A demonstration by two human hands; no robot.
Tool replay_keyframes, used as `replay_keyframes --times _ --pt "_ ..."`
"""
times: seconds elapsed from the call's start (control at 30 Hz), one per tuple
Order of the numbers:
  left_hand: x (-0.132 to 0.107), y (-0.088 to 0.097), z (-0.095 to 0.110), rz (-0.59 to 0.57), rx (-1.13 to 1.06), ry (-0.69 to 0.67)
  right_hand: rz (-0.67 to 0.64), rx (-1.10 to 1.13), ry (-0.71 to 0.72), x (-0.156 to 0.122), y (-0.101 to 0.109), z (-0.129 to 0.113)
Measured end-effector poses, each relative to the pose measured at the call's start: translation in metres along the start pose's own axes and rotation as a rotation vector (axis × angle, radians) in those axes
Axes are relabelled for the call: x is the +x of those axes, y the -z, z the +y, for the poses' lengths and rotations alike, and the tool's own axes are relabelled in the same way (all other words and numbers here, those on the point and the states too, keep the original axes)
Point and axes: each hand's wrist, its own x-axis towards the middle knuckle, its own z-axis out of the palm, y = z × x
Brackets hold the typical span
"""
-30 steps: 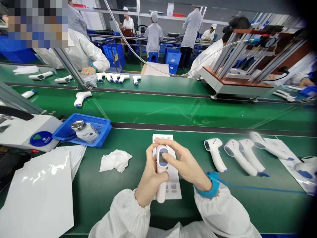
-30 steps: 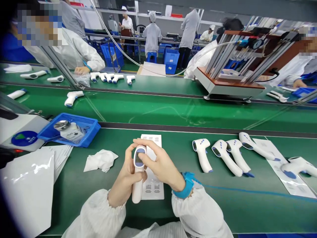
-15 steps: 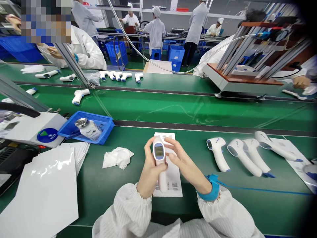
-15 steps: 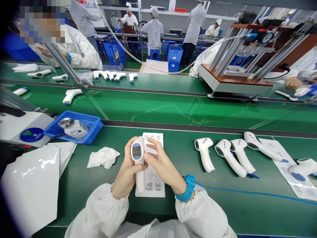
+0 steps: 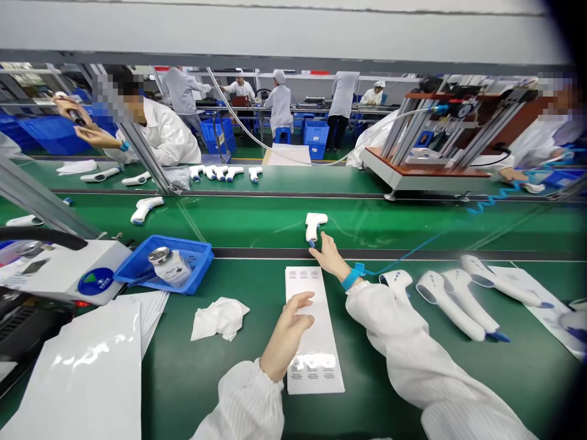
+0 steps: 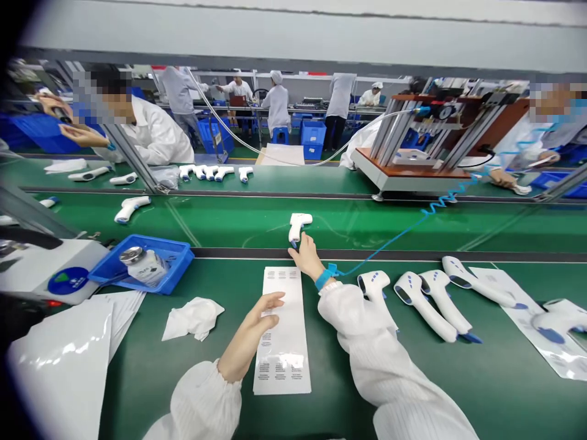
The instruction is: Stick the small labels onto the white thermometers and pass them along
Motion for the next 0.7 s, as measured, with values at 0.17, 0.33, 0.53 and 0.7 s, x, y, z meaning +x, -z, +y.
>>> replay_keyframes --times 0.17,0.33,0.53,0.7 --pt "0.000 0.016 -0.016 0.084 -0.102 0.013 0.073 -0.019 0.134 -0.053 0.026 0.021" --pt "0.007 0.015 -0.023 0.105 -0.221 -0.017 0.484 -0.374 -0.048 -0.129 0.084 0.081" --pt "0.016 -0.012 -0.030 0.064 -0.201 -0.019 0.222 -0.335 -0.534 -0.186 0.099 0.093" --pt "0.014 -0.038 -0.035 -0.033 -0.288 -0.063 -0.036 0.355 -0.371 -0.197 0.053 0.012"
